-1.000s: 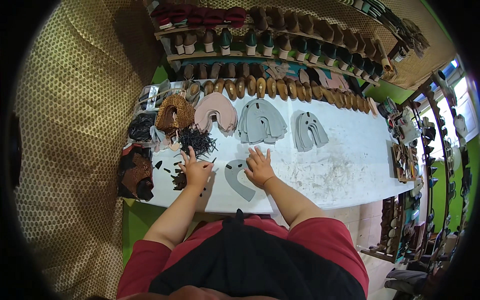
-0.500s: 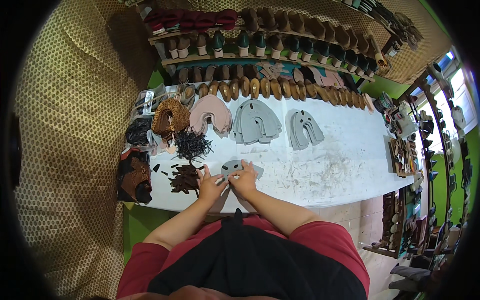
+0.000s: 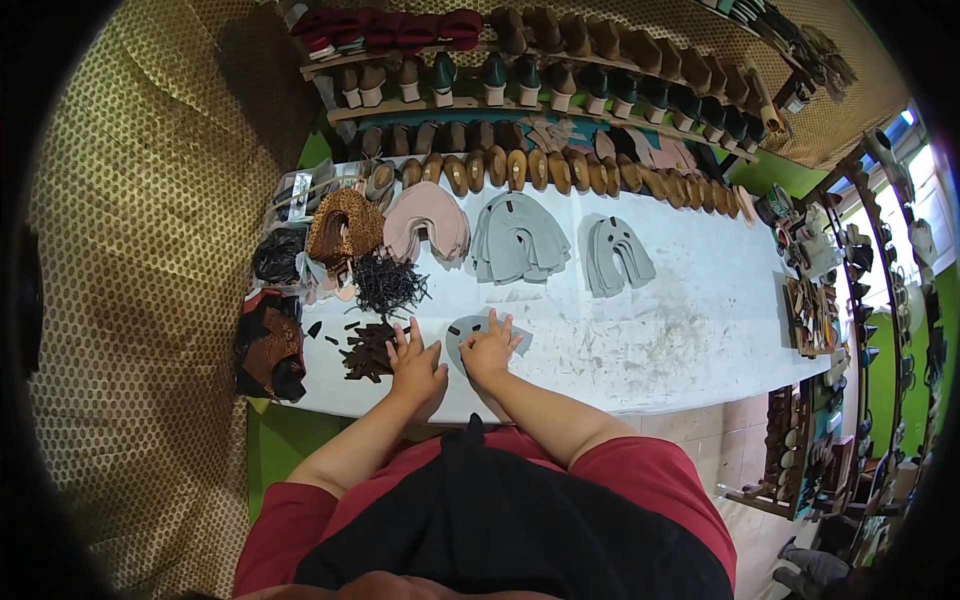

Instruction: Organizing and matching shoe insoles with upper components on a workbench in a shoe factory.

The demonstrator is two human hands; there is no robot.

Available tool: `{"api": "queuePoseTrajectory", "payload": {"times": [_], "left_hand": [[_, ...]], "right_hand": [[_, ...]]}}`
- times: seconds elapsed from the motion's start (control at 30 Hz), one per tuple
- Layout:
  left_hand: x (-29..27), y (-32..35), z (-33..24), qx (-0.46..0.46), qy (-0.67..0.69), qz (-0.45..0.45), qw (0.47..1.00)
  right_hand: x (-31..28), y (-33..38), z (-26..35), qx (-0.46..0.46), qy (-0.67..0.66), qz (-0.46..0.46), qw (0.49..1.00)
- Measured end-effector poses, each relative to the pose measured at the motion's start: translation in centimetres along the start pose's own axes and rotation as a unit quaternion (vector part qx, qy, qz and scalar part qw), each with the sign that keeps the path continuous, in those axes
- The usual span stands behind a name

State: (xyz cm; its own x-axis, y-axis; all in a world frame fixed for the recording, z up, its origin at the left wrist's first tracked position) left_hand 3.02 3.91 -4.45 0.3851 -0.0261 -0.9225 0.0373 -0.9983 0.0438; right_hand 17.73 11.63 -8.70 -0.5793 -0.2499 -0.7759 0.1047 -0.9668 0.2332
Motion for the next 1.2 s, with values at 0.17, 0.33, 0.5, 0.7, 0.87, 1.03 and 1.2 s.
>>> {"api": "queuePoseTrajectory", "payload": {"times": [0.17,0.33,0.5,0.7,0.87,1.03,1.2], "left_hand": [[-0.1,-0.3,0.2,0.007,0.006,-0.012,1.0],[-0.2,-1.7,0.4,0.012,-0.005,-0.011,1.0],[0.0,-3.6,0.4,0.025,-0.002,-0.013,1.0],[0.4,-5.3,0.0,0.003,0.038,0.009,0.999],[1.2,-7.0,-0.4,-0.063,0.01,0.131,0.989],[1.8,-7.7,-0.3,0.012,0.031,0.075,0.997],[1.7,-7.1,-0.9,0.059,0.095,0.052,0.992]], "right_hand": [[-0.2,0.2,-0.1,-0.014,-0.009,-0.02,1.0],[-0.7,1.0,-0.2,-0.039,-0.015,-0.017,0.999],[-2.1,3.5,1.3,-0.264,0.085,-0.05,0.959],[-2.7,5.2,1.6,-0.318,0.157,0.028,0.934],[-2.6,5.0,1.6,-0.312,0.169,0.052,0.933],[-2.2,4.9,1.9,-0.313,0.166,0.075,0.932],[-1.2,4.2,1.1,-0.3,0.2,0.1,0.927]]}}
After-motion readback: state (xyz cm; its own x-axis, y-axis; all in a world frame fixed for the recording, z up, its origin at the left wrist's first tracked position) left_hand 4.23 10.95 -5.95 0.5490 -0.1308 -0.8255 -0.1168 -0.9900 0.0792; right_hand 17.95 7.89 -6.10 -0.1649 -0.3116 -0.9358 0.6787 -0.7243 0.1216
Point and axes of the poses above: each hand's wrist, its own y-axis away from the middle knuckle, its own x-axis out of the palm, z = x × y, the point moved 9 cm from there along -y, towards the middle knuckle, and after that the axes turned 4 degrees about x, right-handed, at the moved point
